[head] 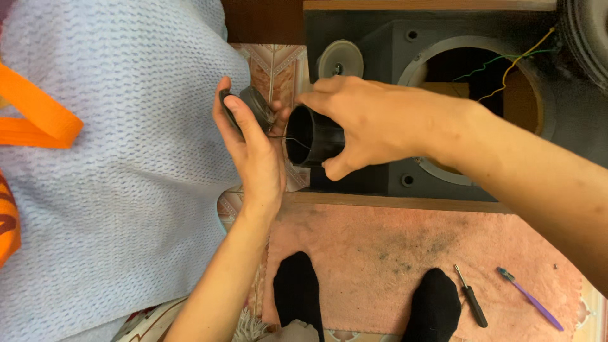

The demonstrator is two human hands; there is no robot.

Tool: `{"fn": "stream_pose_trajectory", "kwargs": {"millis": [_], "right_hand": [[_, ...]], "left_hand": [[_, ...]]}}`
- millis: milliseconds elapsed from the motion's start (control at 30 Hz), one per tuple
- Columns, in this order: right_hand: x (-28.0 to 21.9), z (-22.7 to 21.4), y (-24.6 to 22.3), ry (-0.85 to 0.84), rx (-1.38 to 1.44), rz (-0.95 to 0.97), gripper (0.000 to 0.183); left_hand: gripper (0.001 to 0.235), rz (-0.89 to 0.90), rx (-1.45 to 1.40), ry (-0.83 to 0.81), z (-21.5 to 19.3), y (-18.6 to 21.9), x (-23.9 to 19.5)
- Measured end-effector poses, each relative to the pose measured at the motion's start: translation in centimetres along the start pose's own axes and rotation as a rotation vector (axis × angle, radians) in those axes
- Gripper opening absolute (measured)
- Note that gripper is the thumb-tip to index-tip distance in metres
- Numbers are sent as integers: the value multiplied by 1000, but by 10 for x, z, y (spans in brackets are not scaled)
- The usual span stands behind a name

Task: The person uses a screwdriver to remove a screw from a small black speaker component. They then separate the speaker cone from its housing and manipulate the internal wires and terminals by hand.

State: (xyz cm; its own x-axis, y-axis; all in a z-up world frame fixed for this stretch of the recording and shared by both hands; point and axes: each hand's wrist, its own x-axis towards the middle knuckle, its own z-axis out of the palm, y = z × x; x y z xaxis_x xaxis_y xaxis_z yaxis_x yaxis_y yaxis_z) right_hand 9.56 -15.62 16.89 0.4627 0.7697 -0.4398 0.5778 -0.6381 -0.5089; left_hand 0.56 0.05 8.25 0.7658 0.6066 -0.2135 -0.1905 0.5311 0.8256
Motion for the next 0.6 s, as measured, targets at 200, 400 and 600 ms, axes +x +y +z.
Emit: {"fn": "stream_pose_trajectory", "kwargs": {"millis": [200,400,600], "right_hand": [[0,15,11,115,8,-71,95],[-8,-7,-22,-80,-85,217,80],[-5,10,8,15,-78,72,88]], "left_hand": [[66,47,117,-13,-9,-11,2],[66,47,76,-71,-12,-13,5],[60,66,110,-91,-19,-14,9]]}}
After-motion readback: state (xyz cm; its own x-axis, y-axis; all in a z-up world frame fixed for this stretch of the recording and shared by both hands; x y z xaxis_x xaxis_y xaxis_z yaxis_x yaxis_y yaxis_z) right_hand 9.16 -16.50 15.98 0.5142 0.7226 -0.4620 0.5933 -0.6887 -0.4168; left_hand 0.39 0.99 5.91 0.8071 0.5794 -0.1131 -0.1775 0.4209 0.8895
